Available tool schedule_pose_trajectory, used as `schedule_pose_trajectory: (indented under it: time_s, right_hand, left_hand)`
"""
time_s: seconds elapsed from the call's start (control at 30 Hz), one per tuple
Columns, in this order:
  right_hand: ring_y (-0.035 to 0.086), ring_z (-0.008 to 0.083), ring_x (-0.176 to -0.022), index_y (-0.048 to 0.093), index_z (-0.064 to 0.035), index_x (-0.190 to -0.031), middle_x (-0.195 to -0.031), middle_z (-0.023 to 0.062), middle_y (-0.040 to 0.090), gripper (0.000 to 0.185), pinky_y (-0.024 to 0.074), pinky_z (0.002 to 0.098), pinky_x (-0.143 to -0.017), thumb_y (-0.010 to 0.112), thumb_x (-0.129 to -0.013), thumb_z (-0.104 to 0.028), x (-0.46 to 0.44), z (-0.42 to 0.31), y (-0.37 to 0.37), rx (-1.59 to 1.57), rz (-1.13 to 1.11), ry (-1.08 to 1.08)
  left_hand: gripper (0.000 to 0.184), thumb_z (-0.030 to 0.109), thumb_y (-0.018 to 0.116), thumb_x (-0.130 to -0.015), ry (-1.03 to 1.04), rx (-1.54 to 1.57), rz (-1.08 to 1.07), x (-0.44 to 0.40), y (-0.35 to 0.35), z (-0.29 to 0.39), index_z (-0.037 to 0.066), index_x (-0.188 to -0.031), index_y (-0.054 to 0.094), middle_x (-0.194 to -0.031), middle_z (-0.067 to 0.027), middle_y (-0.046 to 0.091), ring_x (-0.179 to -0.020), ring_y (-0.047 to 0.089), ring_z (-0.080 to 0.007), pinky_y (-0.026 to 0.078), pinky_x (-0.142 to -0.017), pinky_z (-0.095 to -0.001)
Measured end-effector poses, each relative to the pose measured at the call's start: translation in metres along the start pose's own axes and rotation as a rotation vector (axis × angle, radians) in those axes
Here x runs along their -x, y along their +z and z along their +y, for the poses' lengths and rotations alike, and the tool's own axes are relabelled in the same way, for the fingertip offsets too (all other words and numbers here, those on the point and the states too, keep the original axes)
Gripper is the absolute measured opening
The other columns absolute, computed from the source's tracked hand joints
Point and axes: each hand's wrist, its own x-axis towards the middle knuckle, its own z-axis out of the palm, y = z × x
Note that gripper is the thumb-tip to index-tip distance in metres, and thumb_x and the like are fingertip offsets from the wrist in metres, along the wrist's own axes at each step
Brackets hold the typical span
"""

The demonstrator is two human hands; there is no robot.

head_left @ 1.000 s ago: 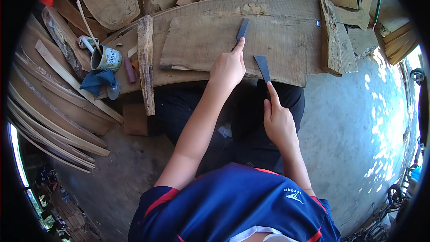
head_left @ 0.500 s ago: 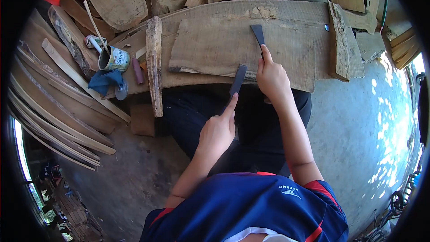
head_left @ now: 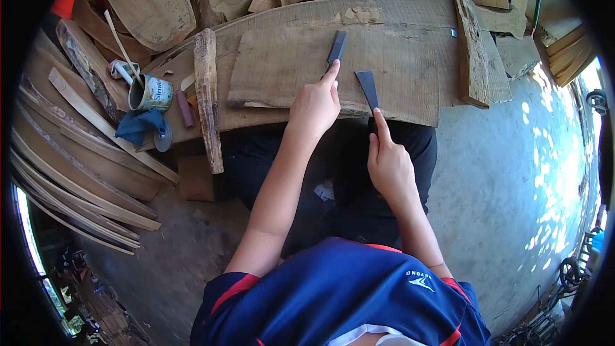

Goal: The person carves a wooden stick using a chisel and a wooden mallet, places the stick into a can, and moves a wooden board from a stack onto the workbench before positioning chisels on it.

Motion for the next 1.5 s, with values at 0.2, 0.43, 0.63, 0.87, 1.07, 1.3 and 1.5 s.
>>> schedule_pose_trajectory:
  time_s: [0.2,0.43,0.63,0.87,1.07,1.3,1.5]
  right_hand:
    - [0.06,0.0399,-0.054,0.038,-0.0088,-0.137,-0.057,0.0237,0.058,0.045,0.0498,0.05,-0.052,0.043,-0.094,-0.021,-0.03,-0.003,-0.002,-0.007,0.042,-0.067]
    - [0.062,0.0427,-0.062,0.038,-0.0082,-0.137,-0.064,0.025,0.061,0.046,0.0518,0.0509,-0.059,0.042,-0.093,-0.023,-0.101,-0.02,0.018,0.041,0.073,-0.096]
    - [0.062,0.0413,-0.058,0.036,-0.008,-0.138,-0.062,0.0247,0.06,0.047,0.0511,0.0506,-0.054,0.043,-0.093,-0.022,-0.067,-0.015,0.019,0.056,0.06,-0.076]
    - [0.06,0.038,-0.049,0.034,-0.0082,-0.139,-0.053,0.0212,0.056,0.048,0.0494,0.0486,-0.047,0.043,-0.094,-0.02,0.015,-0.006,0.0,0.039,-0.04,-0.072]
    - [0.06,0.0395,-0.052,0.037,-0.0096,-0.138,-0.056,0.0227,0.058,0.046,0.0501,0.0497,-0.051,0.042,-0.094,-0.021,0.001,-0.007,-0.002,0.012,-0.051,-0.09]
    - [0.062,0.0418,-0.062,0.039,-0.0092,-0.137,-0.065,0.0246,0.061,0.046,0.0513,0.0509,-0.059,0.041,-0.093,-0.023,-0.09,-0.019,0.022,0.053,0.027,-0.141]
    - [0.063,0.0421,-0.066,0.037,-0.0101,-0.138,-0.069,0.025,0.062,0.047,0.0517,0.0509,-0.061,0.041,-0.093,-0.025,-0.114,-0.025,0.031,0.05,0.055,-0.143]
  left_hand:
    - [0.047,0.02,0.044,-0.094,-0.07,-0.008,-0.071,0.059,-0.008,-0.002,0.024,-0.14,0.035,-0.071,-0.0271,0.059,-0.071,0.06,-0.0436,0.046,-0.066,-0.0523]
    - [0.05,0.015,0.047,-0.093,-0.183,0.094,-0.138,0.135,-0.02,-0.009,0.025,-0.141,0.034,-0.066,-0.0254,0.058,-0.065,0.06,-0.0398,0.047,-0.061,-0.0489]
    - [0.05,0.016,0.047,-0.093,-0.131,0.029,-0.088,0.112,-0.019,-0.009,0.025,-0.141,0.034,-0.066,-0.0254,0.058,-0.065,0.059,-0.0414,0.047,-0.062,-0.0506]
    - [0.044,0.022,0.045,-0.094,-0.041,-0.013,-0.016,0.029,-0.013,-0.013,0.025,-0.137,0.04,-0.071,-0.0249,0.06,-0.07,0.06,-0.0424,0.047,-0.065,-0.0509]
    - [0.042,0.023,0.045,-0.093,0.009,-0.043,0.026,0.033,-0.015,-0.013,0.024,-0.135,0.044,-0.07,-0.0232,0.061,-0.068,0.062,-0.0404,0.05,-0.064,-0.0502]
    - [0.046,0.02,0.047,-0.094,-0.147,-0.015,-0.083,0.114,-0.034,-0.018,0.026,-0.139,0.038,-0.068,-0.0246,0.059,-0.068,0.06,-0.0413,0.046,-0.062,-0.0498]
    - [0.048,0.017,0.048,-0.093,-0.192,0.043,-0.098,0.128,-0.036,-0.023,0.026,-0.139,0.037,-0.066,-0.025,0.058,-0.065,0.059,-0.0418,0.045,-0.06,-0.0492]
